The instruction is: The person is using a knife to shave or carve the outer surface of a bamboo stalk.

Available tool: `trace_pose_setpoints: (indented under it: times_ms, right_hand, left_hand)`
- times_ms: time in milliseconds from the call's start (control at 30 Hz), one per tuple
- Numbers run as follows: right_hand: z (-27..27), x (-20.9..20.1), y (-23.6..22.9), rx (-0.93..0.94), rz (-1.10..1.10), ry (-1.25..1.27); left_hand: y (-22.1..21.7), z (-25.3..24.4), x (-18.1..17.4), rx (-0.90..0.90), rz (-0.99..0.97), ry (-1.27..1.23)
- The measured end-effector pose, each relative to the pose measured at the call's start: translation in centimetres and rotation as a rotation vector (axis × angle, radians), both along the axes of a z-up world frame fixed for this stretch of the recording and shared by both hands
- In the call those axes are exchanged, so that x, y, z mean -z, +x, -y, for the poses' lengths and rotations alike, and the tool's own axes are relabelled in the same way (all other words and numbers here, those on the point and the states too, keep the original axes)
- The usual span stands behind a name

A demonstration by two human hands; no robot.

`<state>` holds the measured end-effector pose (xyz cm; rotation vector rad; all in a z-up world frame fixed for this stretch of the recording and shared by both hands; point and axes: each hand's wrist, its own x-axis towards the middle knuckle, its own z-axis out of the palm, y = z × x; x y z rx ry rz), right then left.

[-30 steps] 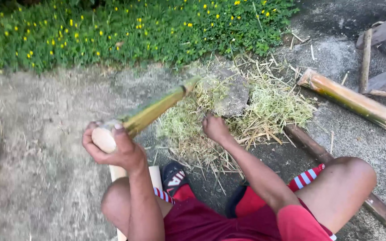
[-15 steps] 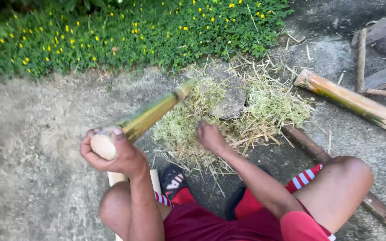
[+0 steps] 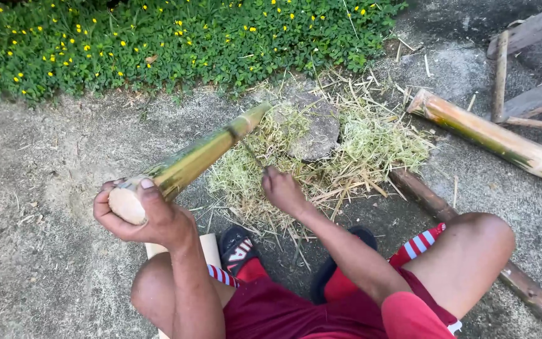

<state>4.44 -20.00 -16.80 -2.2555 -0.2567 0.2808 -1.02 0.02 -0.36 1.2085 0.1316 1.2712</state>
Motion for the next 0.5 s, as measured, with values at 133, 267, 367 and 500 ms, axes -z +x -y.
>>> trace_pose_setpoints:
  times_ms: [133, 267, 367, 500]
  right_hand:
    - [-0.9, 5.6, -0.1, -0.095, 0.499, 0.222]
    - [0.4, 5.0, 0.4, 0.08, 0.015, 0.044]
    - [-0.6, 5.5, -1.4, 0.051, 0.085, 0.078]
    - [-4.0, 7.7, -2.9, -0.058, 0.224, 0.208]
  left_hand:
    - [0.2, -0.1, 0.0, -0.073, -0.029, 0.072]
    - [0.1, 0.9, -1.7, -0.083, -0.065, -0.072]
    - [0.5, 0.9, -1.2, -0.131, -0.068, -0.054]
    - [0.7, 0.1, -0.1, -0.169, -0.065, -0.034]
